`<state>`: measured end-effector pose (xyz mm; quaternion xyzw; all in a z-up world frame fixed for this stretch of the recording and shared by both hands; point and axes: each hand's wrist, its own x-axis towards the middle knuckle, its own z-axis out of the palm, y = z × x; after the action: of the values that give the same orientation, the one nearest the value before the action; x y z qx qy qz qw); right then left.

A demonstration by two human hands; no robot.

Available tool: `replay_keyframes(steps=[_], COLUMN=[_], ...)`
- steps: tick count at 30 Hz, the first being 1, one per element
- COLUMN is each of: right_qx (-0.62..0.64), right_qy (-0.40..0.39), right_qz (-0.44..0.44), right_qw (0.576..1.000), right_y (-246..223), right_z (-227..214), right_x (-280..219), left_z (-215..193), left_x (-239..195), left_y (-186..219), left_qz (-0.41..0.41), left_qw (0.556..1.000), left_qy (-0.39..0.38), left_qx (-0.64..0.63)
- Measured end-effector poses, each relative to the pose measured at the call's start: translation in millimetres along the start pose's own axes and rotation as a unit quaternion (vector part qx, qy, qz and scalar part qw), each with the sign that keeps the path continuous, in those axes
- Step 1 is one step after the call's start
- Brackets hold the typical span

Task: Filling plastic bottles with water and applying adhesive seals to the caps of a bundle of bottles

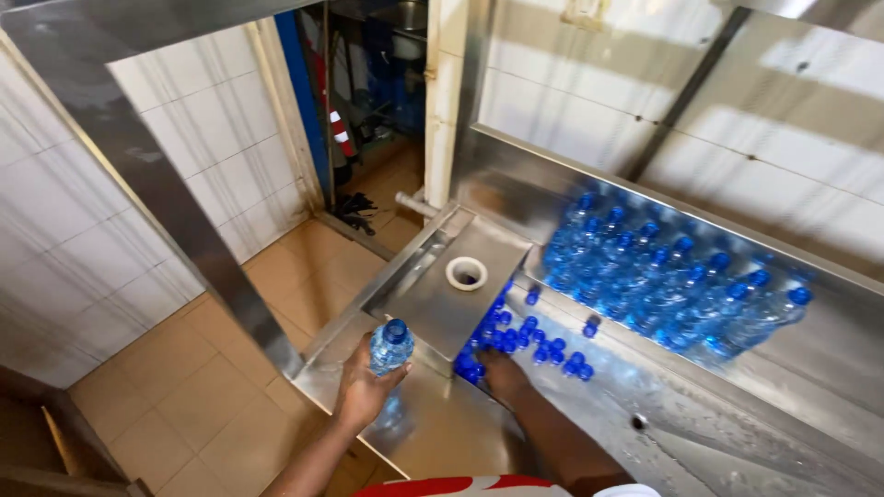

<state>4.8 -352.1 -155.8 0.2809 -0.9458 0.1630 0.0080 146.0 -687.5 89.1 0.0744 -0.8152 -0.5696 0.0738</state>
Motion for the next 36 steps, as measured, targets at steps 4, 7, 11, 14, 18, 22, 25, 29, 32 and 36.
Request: replay_keyframes(steps=[4,7,11,14,18,22,25,29,32,36], right_qx=[0.205,0.224,0.621,0.758,0.727,0.699,0.496,0.226,0.207,0.170], right_qy=[-0.069,0.024,0.151,0.148,0.235,0.229,0.260,0.210,0.150,0.069], right_qz=[0.323,0.353,0.533,0.430,0.387,0.138,0.085,0.106,0.022,0.099], right_qw=[0.921,0.908,0.555,0.467,0.516,0.663,0.824,0.945,0.967,0.978], right_y=[-26.8,36.1,16.2,15.4,-76.1,-146.6,-156.9,-186.7,-186.7,-178.1], right_z=[-62.8,-34.5,-112.5,-160.1,-246.0,-297.4,-305.7,-339.2,-362.0,-361.6], right_x=[-21.1,-36.4,-52.9,-61.5,-63.5,-75.2,-89.5,-129.3,-156.0,-183.6], left_z=[-4.1,-2.9,9.6,19.3,57.2,104.0,146.4,185.4,186.8,200.5], left_x=[14.0,20.0,21.5,16.7,17.5,4.4,-0.3,-17.8,-43.5,-68.8], left_y=[-32.5,-37.4,-27.6,1.0,24.8,36.9,20.0,18.2,48.7,66.6], left_qz=[0.016,0.014,0.055,0.101,0.231,0.208,0.266,0.282,0.307,0.319], left_qw=[0.999,0.997,0.989,0.971,0.942,0.936,0.917,0.882,0.882,0.882], left_qy=[-0.039,-0.075,-0.137,-0.211,-0.240,-0.281,-0.292,-0.348,-0.349,-0.345], left_qx=[-0.026,-0.022,-0.012,0.039,0.033,0.038,0.058,0.149,0.075,0.040])
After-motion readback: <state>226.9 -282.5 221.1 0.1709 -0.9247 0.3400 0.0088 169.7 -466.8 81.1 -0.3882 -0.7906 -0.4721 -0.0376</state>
